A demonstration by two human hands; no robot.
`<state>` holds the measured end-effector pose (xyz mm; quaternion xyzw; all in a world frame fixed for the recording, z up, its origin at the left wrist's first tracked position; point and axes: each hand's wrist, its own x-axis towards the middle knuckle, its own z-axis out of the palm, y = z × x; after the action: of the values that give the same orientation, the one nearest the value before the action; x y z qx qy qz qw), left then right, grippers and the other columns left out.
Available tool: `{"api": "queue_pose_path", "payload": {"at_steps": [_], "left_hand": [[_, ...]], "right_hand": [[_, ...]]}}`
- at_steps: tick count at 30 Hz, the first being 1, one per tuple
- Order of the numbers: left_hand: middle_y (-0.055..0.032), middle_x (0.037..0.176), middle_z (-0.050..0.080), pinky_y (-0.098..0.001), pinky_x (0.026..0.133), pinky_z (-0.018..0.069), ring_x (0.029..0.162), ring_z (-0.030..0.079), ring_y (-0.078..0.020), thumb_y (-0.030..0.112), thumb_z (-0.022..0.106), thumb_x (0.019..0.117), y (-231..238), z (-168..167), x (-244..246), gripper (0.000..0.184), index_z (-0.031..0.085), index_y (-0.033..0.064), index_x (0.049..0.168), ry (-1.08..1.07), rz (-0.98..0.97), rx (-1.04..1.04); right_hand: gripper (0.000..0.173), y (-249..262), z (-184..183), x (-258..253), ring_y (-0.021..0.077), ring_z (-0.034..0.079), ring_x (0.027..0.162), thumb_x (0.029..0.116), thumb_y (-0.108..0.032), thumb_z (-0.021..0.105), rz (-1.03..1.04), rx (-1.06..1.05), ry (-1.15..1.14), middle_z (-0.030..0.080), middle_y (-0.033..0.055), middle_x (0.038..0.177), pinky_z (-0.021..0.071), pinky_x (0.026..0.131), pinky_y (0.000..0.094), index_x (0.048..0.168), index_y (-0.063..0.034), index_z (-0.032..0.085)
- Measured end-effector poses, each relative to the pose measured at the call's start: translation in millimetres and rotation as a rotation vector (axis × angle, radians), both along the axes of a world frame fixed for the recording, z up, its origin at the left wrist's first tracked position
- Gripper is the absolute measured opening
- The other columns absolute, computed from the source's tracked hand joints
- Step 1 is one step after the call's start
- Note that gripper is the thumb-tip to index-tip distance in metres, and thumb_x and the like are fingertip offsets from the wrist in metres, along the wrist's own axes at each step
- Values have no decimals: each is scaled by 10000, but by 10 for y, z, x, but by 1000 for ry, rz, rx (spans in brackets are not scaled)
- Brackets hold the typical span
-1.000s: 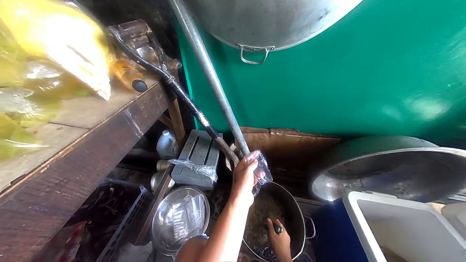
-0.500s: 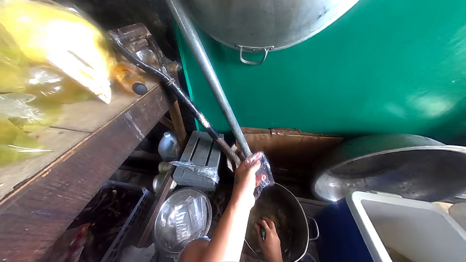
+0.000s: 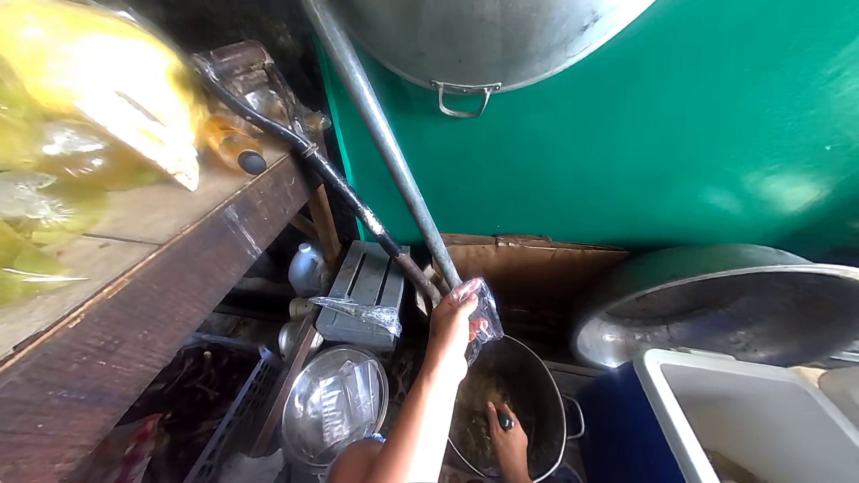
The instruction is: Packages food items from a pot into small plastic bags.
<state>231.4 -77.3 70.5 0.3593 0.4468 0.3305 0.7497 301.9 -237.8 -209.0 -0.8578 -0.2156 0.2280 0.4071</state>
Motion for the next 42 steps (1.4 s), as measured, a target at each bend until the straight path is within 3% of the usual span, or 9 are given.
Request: {"api": "queue_pose_path", "payload": {"at_steps": [5, 10, 13, 23, 26, 31, 34, 39, 42], "left_hand": [[-83, 988, 667, -240, 573, 481, 632, 572, -118, 146, 568, 1054, 8, -3, -34, 283, 686, 161, 1311, 26, -22, 35], [-91, 1072, 683, -251, 583, 498, 662, 606, -133, 202, 533, 1076, 27, -29, -65, 295, 676, 185, 1333, 42, -37, 57], [-123, 1058, 697, -275, 605, 528, 689, 649, -173, 236, 511, 1087, 32, -78, -64, 303, 669, 183, 1340, 45, -47, 19], [-125, 1252, 641, -272, 580, 472, 743, 615, -153, 167, 523, 1076, -197, -545, 71, 320, 614, 106, 1376, 156, -103, -31], [-179, 1365, 577, -396, 766, 516, 966, 623, -257, 186, 451, 1104, -365, -760, 161, 356, 558, 97, 1432, 162, -85, -106], [-211, 1542, 415, -488, 935, 487, 1222, 548, -349, 292, 418, 1120, -566, -892, 315, 454, 417, 113, 1537, 197, -99, -260], [-234, 1576, 357, -524, 986, 435, 1306, 479, -386, 540, 325, 1096, -625, -792, 359, 630, 363, 120, 1565, 195, -132, -335], [-217, 1592, 357, -556, 989, 426, 1297, 493, -396, 676, 171, 1048, -693, -772, 457, 745, 330, 208, 1605, 100, -127, -312], [-215, 1593, 345, -537, 973, 424, 1278, 492, -393, 725, 149, 1020, -697, -759, 491, 780, 344, 232, 1592, 58, -115, -369]], "right_hand": [[304, -40, 35, -143, 362, 688, 1003, 1021, -256, 627, -95, 61, 85, 722, 229, 1048, 507, 919, 582, 1098, 19, 734], [302, -100, 176, -88, 243, 714, 729, 1058, -275, 585, -265, 164, 275, 725, 160, 895, 607, 709, 454, 1091, 2, 700], [304, -110, 335, 47, 216, 700, 670, 1057, -285, 587, -309, 178, 279, 726, 133, 834, 598, 673, 428, 1079, -8, 708], [288, -208, 1623, 798, 168, 669, 601, 1024, -349, 615, -145, 119, 14, 703, 50, 753, 579, 610, 398, 1022, -83, 725], [265, -279, 2076, 896, 135, 658, 557, 999, -347, 639, -146, 209, -67, 695, 19, 712, 575, 559, 357, 993, -95, 721], [206, -297, 2639, 829, 103, 624, 486, 967, -299, 681, -176, 440, -149, 667, -3, 658, 549, 464, 292, 912, -101, 700], [192, -253, 2771, 689, 88, 608, 491, 944, -268, 691, -186, 525, -204, 653, 10, 712, 546, 460, 270, 899, -82, 717], [225, -273, 2658, 378, 81, 629, 557, 914, -286, 702, -109, 550, -398, 641, 38, 782, 569, 506, 260, 894, -65, 740], [232, -368, 2560, 115, 173, 663, 689, 893, -253, 721, 17, 498, -612, 661, 102, 814, 580, 614, 332, 875, -24, 755]]}}
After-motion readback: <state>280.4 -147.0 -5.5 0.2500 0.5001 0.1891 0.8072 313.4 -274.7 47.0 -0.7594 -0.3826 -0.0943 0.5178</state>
